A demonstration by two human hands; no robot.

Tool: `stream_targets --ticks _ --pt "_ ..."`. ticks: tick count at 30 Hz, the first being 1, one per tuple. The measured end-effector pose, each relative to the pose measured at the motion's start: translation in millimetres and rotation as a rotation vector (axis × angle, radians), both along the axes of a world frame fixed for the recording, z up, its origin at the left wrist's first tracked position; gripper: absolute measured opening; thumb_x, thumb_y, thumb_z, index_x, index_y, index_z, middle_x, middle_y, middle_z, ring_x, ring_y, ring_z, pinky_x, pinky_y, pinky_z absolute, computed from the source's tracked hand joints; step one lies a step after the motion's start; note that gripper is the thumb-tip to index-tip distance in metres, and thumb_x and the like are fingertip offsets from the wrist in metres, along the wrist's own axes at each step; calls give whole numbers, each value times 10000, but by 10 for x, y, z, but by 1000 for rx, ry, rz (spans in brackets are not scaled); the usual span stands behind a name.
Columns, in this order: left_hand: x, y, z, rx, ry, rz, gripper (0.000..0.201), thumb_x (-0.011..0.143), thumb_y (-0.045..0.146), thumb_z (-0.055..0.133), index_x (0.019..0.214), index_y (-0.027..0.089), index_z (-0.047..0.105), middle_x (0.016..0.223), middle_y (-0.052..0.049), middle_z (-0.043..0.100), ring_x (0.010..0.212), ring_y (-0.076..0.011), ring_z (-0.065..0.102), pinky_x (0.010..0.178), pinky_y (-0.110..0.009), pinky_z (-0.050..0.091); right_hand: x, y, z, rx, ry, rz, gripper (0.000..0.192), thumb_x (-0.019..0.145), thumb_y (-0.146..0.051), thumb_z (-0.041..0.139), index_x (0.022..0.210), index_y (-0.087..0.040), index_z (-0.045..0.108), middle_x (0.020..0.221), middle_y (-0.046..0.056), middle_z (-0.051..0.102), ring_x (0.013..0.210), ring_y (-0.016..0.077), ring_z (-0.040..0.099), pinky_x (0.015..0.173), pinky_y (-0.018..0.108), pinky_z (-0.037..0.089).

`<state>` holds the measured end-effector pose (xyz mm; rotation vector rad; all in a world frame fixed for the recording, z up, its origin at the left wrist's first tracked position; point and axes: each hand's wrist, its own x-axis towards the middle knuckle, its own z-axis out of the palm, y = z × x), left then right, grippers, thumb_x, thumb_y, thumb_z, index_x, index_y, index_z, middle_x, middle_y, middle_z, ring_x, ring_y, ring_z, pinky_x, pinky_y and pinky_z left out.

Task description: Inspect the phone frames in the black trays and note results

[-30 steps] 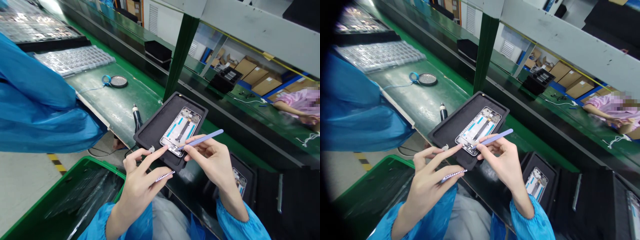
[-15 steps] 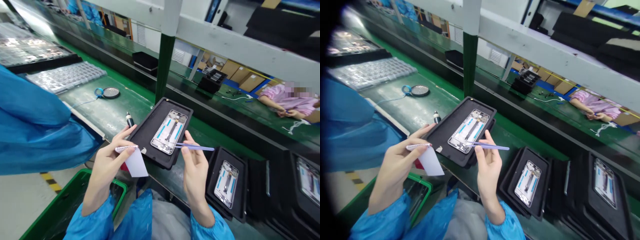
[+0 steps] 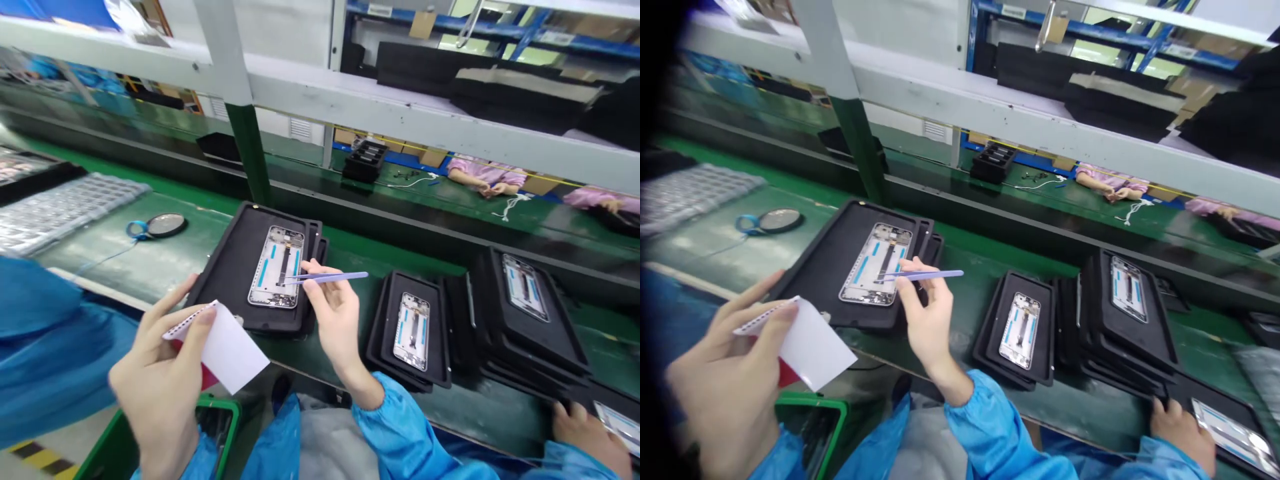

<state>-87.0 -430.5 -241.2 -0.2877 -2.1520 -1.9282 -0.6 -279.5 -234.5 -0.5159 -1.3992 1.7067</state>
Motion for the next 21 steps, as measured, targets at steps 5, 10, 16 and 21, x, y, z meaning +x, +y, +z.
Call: stream_targets --ticks 5,10,16,21 --pt "-43 -9 -38 90 -119 -9 251 828 465 920 864 224 858 1476 -81 815 1230 -349 830 802 -335 696 146 146 -95 173 -30 176 167 1048 -390 769 1090 -282 648 1025 68 912 1341 317 815 1159 478 650" --pt "-32 -3 -27 97 -115 -1 224 816 431 905 814 210 868 1384 -84 851 1151 -298 838 751 -262 672 196 171 -154 371 -121 302 112 1102 -370 675 1158 -288 623 1164 79 874 1352 299 806 1076 377 683" --pt "-35 -29 -13 88 -121 6 277 809 462 914 824 192 853 1450 -98 822 1121 -297 826 716 -269 658 141 198 -159 604 -157 249 113 1134 -366 640 1150 -258 670 1286 136 831 1363 299 803 1117 402 677" --pt "111 -44 37 -8 -106 -43 286 943 538 866 986 255 849 1470 -37 800 1069 -286 795 761 -376 699 118 169 1 803 -262 184 201 1121 -411 670 1023 -252 744 1238 143 877 1267 319 841 1185 463 635"
